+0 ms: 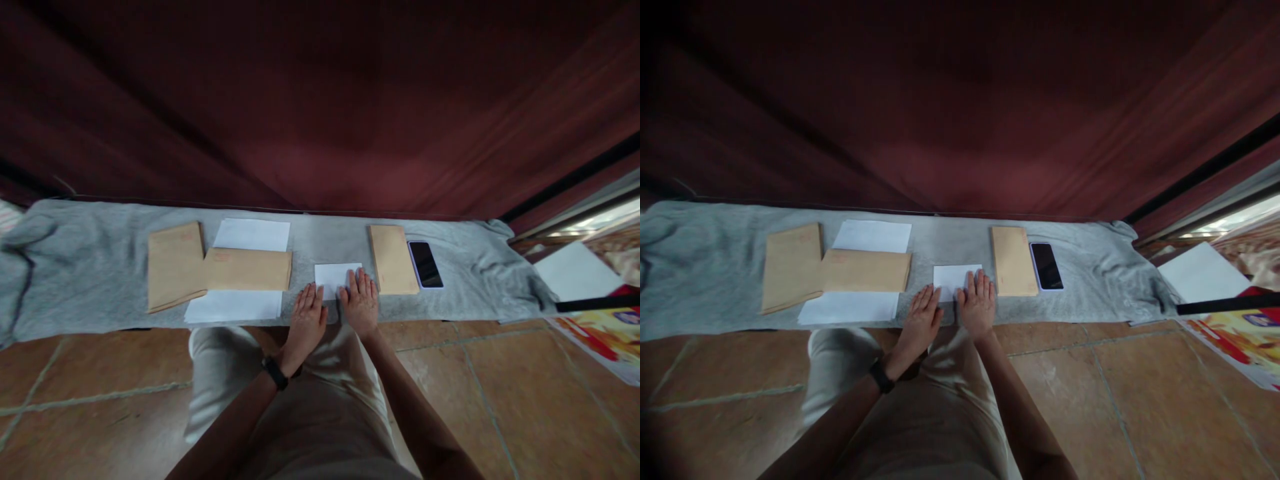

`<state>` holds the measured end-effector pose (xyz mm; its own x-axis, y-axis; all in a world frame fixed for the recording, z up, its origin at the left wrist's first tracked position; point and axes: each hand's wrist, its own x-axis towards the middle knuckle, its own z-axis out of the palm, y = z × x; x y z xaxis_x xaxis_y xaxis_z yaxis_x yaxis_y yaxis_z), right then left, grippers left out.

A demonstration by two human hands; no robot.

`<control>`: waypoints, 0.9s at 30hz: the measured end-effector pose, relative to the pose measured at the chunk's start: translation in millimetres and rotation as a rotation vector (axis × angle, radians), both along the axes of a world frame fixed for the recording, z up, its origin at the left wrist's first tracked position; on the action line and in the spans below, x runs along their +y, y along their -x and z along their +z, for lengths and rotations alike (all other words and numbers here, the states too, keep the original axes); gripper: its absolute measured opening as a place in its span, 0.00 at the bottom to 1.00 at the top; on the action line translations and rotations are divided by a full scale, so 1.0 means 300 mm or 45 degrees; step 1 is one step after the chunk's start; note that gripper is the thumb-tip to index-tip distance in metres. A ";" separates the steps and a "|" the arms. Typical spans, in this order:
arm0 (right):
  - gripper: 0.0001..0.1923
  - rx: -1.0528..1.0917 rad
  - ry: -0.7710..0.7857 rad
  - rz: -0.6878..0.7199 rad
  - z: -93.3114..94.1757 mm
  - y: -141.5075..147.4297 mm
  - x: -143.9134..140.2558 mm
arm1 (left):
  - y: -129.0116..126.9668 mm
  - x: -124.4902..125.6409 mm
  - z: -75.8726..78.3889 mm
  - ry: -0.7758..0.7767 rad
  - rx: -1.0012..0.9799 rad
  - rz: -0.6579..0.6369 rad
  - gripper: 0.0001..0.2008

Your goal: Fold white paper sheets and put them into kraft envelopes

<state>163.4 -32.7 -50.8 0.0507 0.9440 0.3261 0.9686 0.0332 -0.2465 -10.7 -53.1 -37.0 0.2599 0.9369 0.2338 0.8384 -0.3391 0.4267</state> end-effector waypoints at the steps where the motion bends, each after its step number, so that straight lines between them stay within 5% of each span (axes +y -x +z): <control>1: 0.31 0.000 0.009 -0.002 0.000 0.000 0.000 | -0.009 0.008 -0.007 0.008 -0.065 0.029 0.25; 12: 0.30 -0.001 0.103 -0.001 0.007 -0.003 -0.002 | -0.055 0.073 0.022 0.374 -0.819 0.207 0.21; 27: 0.30 0.055 0.041 -0.023 0.010 0.022 0.000 | -0.017 0.131 0.011 0.383 -0.841 0.338 0.19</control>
<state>156.8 -32.6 -48.0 0.0814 0.9528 0.2925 0.9573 0.0070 -0.2890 -5.5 -13.7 -33.8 -0.0872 0.9961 -0.0120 0.4150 0.0473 0.9086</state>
